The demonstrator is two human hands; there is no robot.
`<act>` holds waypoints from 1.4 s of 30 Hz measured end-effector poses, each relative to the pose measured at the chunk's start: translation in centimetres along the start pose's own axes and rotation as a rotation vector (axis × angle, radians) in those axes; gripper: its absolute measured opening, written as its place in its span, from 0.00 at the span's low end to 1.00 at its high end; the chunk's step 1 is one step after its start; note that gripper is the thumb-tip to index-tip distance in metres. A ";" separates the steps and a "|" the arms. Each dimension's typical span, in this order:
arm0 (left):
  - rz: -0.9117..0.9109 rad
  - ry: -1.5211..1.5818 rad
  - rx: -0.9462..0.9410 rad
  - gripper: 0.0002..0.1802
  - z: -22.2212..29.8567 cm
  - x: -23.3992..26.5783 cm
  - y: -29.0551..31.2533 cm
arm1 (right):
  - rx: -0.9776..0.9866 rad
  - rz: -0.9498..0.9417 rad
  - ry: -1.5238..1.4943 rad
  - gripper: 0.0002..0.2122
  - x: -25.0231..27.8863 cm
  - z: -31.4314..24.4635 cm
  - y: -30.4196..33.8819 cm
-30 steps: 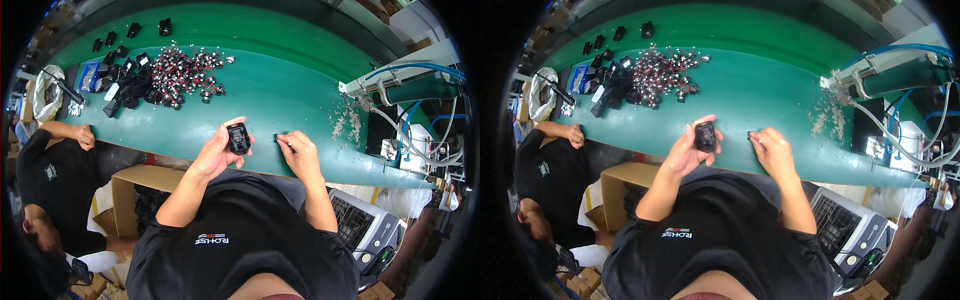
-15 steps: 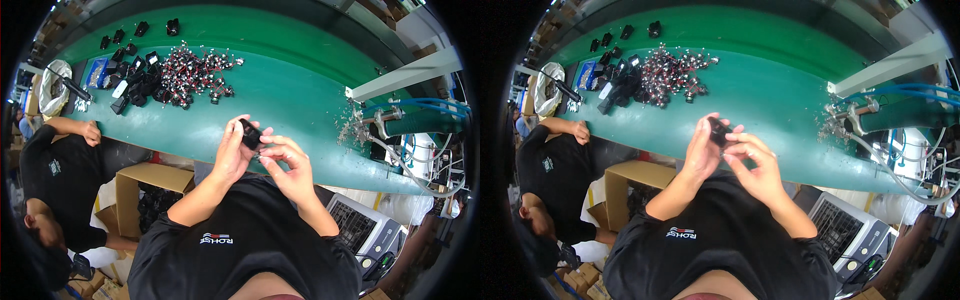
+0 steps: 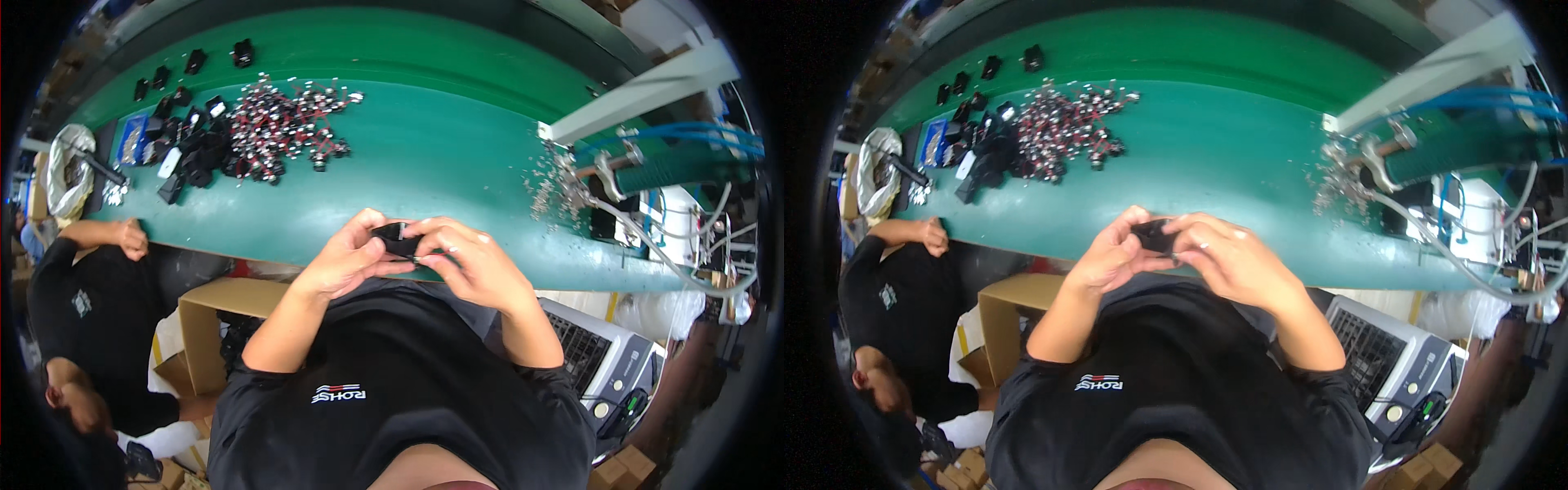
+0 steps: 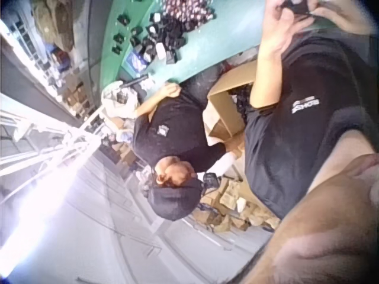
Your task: The person assembles small electronic components and plastic casings with wires on a factory line, using a pneumatic screwdriver.
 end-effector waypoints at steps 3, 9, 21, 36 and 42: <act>-0.020 0.060 0.088 0.18 0.3 0.2 0.1 | 0.000 -0.058 0.010 0.05 -0.1 0.9 0.3; 0.038 -0.030 0.157 0.38 0.1 -0.4 -0.8 | -0.023 -0.139 -0.107 0.03 0.1 1.9 1.2; 0.159 -0.557 -0.081 0.45 -1.3 -0.9 -2.0 | -0.164 0.332 0.168 0.06 -1.9 1.0 1.3; 0.198 -0.875 -0.116 0.43 -1.2 -1.4 -1.9 | -0.115 0.384 0.355 0.08 -3.5 0.7 0.5; 0.189 -0.787 -0.202 0.42 -1.5 -1.2 -2.5 | -0.202 0.311 0.354 0.09 -2.7 0.3 0.5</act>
Point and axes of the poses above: each hand's wrist, its own y-axis away from the middle knuckle, its own x-axis out of the back of the hand, z = x × y, the point moved 3 cm from there along -y, towards the middle knuckle, and after that the axes turned 7 degrees about -z, right-handed, at the moved point
